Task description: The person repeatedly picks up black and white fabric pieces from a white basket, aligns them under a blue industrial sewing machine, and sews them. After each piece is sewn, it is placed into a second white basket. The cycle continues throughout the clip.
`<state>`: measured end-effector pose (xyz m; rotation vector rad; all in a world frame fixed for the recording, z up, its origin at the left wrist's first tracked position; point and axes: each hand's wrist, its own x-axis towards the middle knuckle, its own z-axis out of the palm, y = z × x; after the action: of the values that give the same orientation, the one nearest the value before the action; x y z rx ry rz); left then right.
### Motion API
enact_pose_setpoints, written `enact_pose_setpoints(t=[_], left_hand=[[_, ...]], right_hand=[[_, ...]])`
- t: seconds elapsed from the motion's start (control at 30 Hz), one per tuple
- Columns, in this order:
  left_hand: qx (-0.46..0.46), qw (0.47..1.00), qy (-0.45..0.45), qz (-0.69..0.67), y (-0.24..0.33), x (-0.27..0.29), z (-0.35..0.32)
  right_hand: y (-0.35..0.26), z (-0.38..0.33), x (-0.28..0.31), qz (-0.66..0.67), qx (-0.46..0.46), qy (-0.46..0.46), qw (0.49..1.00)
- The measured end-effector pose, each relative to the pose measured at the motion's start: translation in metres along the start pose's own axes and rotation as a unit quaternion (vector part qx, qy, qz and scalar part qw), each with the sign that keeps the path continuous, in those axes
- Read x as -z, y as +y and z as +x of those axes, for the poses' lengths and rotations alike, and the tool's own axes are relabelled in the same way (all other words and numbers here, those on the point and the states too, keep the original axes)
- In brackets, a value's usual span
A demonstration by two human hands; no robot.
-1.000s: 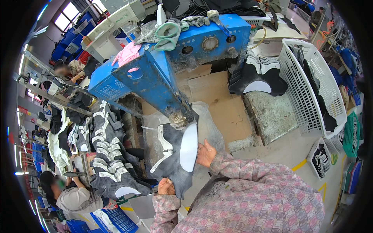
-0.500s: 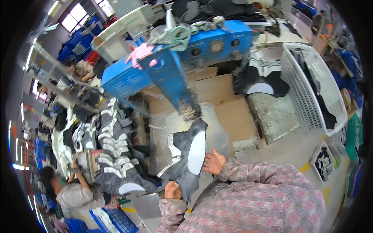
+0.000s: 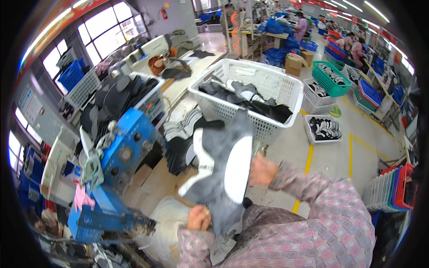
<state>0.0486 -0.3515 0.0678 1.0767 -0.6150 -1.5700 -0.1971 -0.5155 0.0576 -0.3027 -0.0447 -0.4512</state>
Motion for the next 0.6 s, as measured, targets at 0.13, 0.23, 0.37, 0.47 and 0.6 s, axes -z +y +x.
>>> enact_pose_setpoints(t=[0.13,0.23,0.37,0.47,0.6], left_hand=[[-0.03,0.989,-0.123,0.082,0.083,-0.081,0.14],[-0.055,0.981,-0.176,0.06,0.119,-0.139,0.253],[0.016,0.979,-0.189,0.077,0.14,-0.176,0.378],[0.041,0.985,-0.107,0.131,0.138,-0.173,0.439],[0.038,0.956,-0.021,0.291,0.121,-0.163,0.472]], right_hand=[[-0.15,-0.008,-0.033,-0.296,0.081,0.184,0.934],[-0.258,0.005,-0.037,-0.345,0.099,0.273,0.893],[-0.355,0.029,0.011,-0.34,0.06,0.315,0.884],[-0.387,0.05,0.075,-0.297,0.04,0.344,0.89],[-0.4,0.068,0.122,-0.303,-0.048,0.475,0.825]])
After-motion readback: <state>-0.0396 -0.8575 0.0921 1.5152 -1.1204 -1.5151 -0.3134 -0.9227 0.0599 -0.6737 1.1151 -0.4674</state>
